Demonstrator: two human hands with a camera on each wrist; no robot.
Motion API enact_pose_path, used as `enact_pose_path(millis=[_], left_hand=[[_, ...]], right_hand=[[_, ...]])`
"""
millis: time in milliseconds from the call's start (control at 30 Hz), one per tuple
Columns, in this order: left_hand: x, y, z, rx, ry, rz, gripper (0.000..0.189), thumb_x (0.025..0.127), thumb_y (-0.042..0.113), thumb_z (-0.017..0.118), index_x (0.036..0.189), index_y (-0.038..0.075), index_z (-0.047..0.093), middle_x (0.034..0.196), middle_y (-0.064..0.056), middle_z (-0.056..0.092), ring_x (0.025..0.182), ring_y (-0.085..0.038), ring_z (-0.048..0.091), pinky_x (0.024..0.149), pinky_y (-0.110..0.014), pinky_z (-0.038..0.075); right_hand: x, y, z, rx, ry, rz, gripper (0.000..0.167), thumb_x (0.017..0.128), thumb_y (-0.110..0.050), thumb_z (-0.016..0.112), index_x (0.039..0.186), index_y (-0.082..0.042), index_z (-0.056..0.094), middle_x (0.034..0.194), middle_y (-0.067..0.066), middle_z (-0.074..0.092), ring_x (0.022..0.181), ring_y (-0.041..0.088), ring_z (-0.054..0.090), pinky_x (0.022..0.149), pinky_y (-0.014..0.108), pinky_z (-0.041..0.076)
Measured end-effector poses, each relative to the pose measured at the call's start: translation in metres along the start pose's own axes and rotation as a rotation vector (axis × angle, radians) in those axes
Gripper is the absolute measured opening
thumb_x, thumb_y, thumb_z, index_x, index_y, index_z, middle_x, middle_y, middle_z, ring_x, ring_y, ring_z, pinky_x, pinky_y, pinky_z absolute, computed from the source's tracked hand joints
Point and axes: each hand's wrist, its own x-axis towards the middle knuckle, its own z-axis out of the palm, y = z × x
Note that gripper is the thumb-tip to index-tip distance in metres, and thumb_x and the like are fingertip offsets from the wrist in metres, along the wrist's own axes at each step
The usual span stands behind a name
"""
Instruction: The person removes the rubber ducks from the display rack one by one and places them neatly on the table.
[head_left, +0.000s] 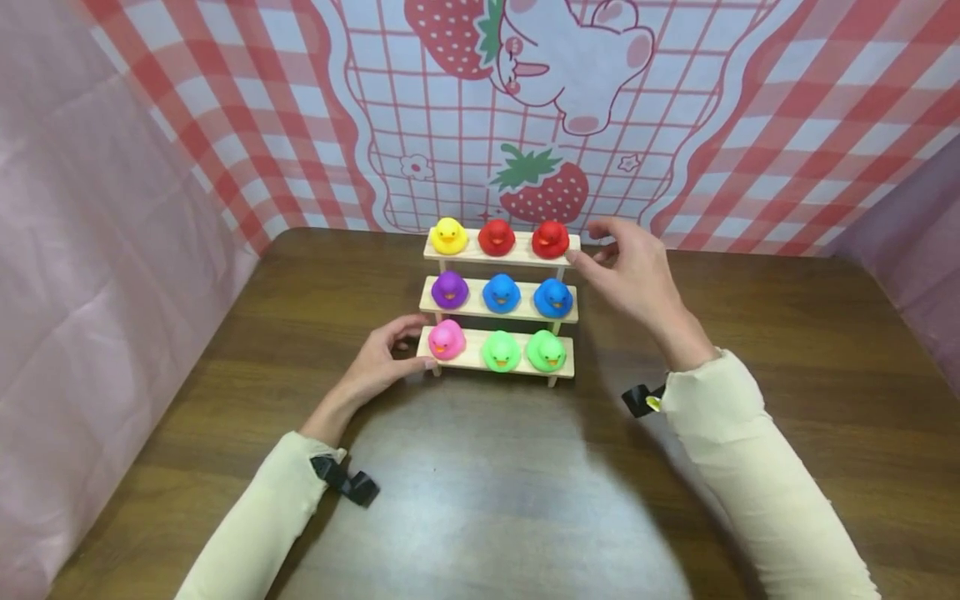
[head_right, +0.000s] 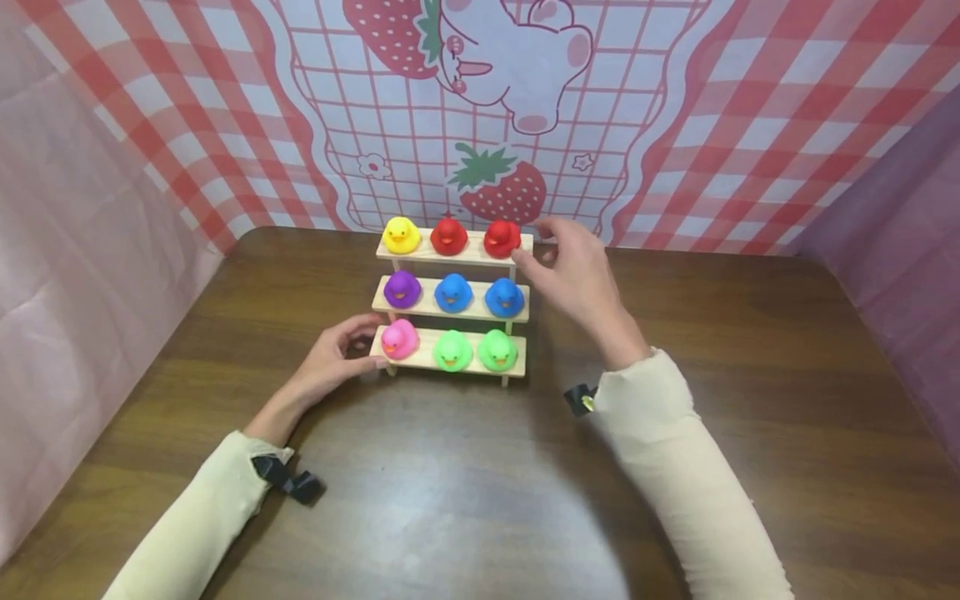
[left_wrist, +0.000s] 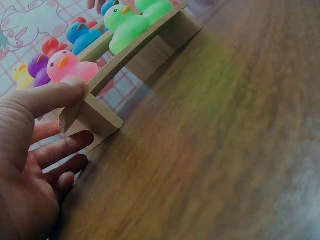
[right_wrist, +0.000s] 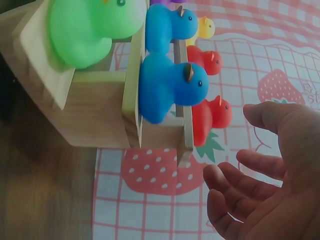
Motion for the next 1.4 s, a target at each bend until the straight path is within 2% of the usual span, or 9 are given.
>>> enact_pose_path(millis=[167,500,767,1133,1400], left_hand=[[0.000,-0.001,0.000,0.011,0.002,0.002,0.062,0.078,0.008,0.078,0.135,-0.003,0.055,0.124,-0.026,0.067,0.114,-0.031,0.059,0.098,-0.037,0.043],[-0.001,0.000,0.003,0.003,0.000,0.006,0.060,0.079,0.007,0.078,0.134,-0.003,0.056,0.120,-0.026,0.069,0.112,-0.030,0.060,0.100,-0.038,0.042],[-0.002,-0.001,0.004,0.005,-0.004,-0.005,0.059,0.081,0.007,0.076,0.136,-0.003,0.055,0.119,-0.026,0.069,0.110,-0.031,0.061,0.100,-0.039,0.044],[-0.002,-0.004,0.003,-0.008,0.009,-0.002,0.060,0.080,0.006,0.077,0.135,-0.003,0.055,0.115,-0.026,0.070,0.106,-0.026,0.061,0.099,-0.037,0.043],[-0.002,-0.004,0.002,-0.015,0.003,-0.013,0.061,0.081,0.006,0.077,0.136,-0.002,0.054,0.116,-0.026,0.070,0.107,-0.027,0.061,0.099,-0.038,0.043]], right_hand=[[0.007,-0.010,0.007,-0.001,-0.023,0.019,0.050,0.093,-0.031,0.068,0.132,-0.001,0.058,0.128,0.020,0.063,0.098,0.032,0.065,0.088,0.047,0.053],[0.014,-0.018,0.013,-0.059,-0.035,0.060,0.055,0.092,-0.040,0.068,0.134,-0.006,0.058,0.122,0.016,0.062,0.092,0.028,0.057,0.078,0.039,0.048],[0.019,-0.020,0.017,-0.091,-0.056,0.115,0.062,0.090,-0.051,0.067,0.134,-0.008,0.057,0.123,0.015,0.059,0.098,0.029,0.053,0.080,0.042,0.047],[0.021,-0.020,0.023,-0.112,-0.039,0.101,0.056,0.091,-0.049,0.065,0.128,-0.007,0.062,0.111,0.015,0.056,0.096,0.028,0.050,0.076,0.041,0.044],[0.022,-0.019,0.026,-0.118,-0.040,0.117,0.052,0.093,-0.044,0.064,0.128,-0.005,0.062,0.112,0.016,0.056,0.099,0.029,0.049,0.080,0.044,0.047]])
